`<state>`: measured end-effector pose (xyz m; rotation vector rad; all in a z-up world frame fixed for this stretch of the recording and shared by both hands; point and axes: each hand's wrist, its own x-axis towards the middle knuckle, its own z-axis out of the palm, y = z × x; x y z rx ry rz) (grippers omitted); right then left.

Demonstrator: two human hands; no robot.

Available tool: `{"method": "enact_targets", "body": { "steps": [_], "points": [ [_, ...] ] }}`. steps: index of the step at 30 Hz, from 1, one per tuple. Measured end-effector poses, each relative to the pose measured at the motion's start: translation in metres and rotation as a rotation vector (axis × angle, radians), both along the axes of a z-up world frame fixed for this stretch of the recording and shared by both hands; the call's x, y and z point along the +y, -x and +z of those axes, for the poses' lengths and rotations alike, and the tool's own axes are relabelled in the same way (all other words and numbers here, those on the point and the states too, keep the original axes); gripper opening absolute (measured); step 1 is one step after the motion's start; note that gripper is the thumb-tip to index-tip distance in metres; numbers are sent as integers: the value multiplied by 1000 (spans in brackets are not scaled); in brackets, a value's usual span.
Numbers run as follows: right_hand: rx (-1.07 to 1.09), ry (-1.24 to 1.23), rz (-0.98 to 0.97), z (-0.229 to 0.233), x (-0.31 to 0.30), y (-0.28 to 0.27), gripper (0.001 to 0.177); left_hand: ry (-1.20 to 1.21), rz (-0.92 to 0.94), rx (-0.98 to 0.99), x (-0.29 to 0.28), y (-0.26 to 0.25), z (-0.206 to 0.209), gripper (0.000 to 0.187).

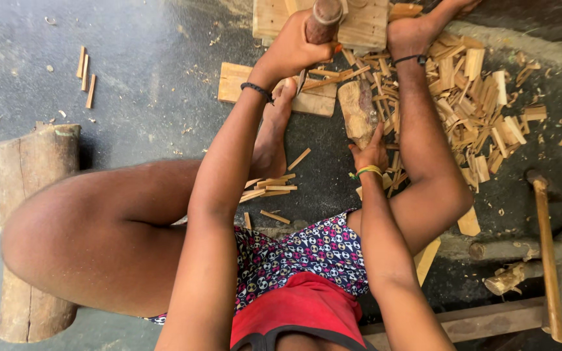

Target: The person is sitting on the floor, using a chisel and a wooden mallet to carve a piece of wood. They repeatedly strike the chisel to remove wood shavings and shape the wood.

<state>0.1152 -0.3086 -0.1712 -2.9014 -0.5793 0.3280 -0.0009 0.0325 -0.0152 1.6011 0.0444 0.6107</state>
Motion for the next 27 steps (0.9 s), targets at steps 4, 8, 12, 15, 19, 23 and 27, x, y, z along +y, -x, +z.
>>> {"method": "enact_targets", "body": {
  "steps": [4,8,12,15,19,23,27],
  "points": [
    [-76,-219,-14,-21,-5,-5,93,-14,3,34,-8,3,4,25],
    [357,-684,-279,3,8,-7,66,-91,-16,-46,-23,2,17,30],
    [309,-1015,-150,97,21,2,84,-196,38,27,-31,4,27,35],
    [-633,-794,578,171,31,-9,94,-187,55,3,-36,6,30,38],
    [-87,-1247,192,218,27,-34,90,-202,87,0,-39,7,27,38],
    [55,-1312,310,228,25,-33,95,-185,166,-52,-31,-2,24,36],
    [50,-1211,290,235,28,-14,90,-151,179,37,-23,-4,21,33]
  ]
}}
